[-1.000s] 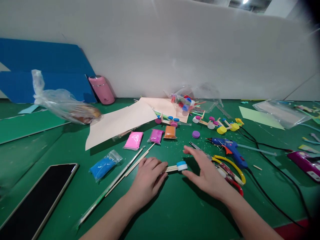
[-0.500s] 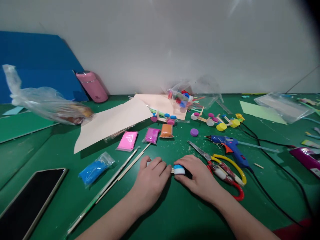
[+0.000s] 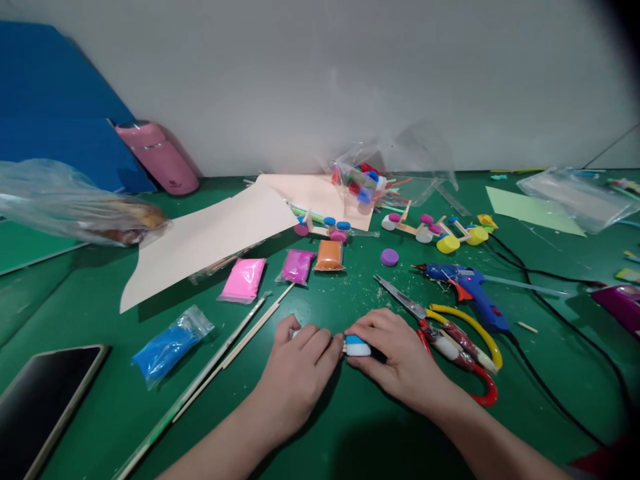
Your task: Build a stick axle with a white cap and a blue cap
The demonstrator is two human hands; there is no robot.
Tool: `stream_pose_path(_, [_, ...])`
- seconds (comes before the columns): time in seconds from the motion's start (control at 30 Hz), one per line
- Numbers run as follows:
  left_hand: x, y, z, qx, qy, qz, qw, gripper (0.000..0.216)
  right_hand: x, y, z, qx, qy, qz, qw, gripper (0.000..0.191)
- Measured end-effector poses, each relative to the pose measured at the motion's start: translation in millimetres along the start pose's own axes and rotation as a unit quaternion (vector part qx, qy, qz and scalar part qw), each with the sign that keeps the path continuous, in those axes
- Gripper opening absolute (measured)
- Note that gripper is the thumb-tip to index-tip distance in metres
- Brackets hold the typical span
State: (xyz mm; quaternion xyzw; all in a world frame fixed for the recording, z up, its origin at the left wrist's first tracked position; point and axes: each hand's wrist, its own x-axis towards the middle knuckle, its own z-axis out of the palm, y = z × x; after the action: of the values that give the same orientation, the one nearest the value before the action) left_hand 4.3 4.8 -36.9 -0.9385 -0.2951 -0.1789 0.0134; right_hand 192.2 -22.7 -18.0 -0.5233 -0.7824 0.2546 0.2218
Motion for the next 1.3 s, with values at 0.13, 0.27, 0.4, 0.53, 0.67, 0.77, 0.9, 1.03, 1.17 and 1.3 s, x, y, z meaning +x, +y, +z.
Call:
stream_pose_path(0.13, [1.0,-0.3,-0.9,-0.002,-0.006,0.005,1.000,0.023,0.5,-0.3,-0.5,0.000,0.002,-0.005,1.000,0.016])
stream_pose_path(0.27, [1.0,-0.4,-1.2,0.001,-0.006,0.005,1.000,0.024,0.9,-1.0,-0.5,-0.006,0.001,-0.006,1.000,0.017])
stream_pose_path(0.4, [0.7,0.7,-2.0,0.005,0.001,0.010,1.000,0.025,1.1,-0.7,0.4,-0.011,0.004,-0.011,1.000,0.017])
stream_pose_path(0.53, [1.1,1.3,-2.8,0.008,0.002,0.011,1.000,0.024,1.5,-0.6,0.8,-0.009,0.005,-0.016,1.000,0.017])
stream_pose_path(0.67, [1.7,1.3,-3.0,0.007,0.003,0.012,1.000,0.025,1.1,-1.8,0.2,-0.005,0.005,-0.017,1.000,0.017])
stream_pose_path(0.77, [1.5,1.5,-3.5,0.006,0.003,0.014,1.000,0.026,1.3,-2.8,-0.6,-0.005,0.005,-0.019,1.000,0.017])
stream_pose_path(0.9, [1.5,1.6,-3.8,0.005,-0.001,0.014,1.000,0.028,2.0,-3.1,-1.2,-0.008,0.004,-0.021,1.000,0.018])
stream_pose_path(1.03, [2.2,1.7,-3.6,0.007,0.006,0.015,1.000,0.027,1.6,-2.3,-0.5,-0.008,0.005,-0.024,1.000,0.019])
stream_pose_path(1.17, [2.1,1.7,-4.4,0.001,0.002,0.015,1.000,0.027,1.2,-2.5,-0.1,-0.003,0.003,-0.020,1.000,0.019])
stream_pose_path(1.3, [1.8,1.5,-4.0,0.008,0.002,0.007,1.000,0.025,1.5,-3.1,-0.3,0.005,0.001,-0.011,1.000,0.019])
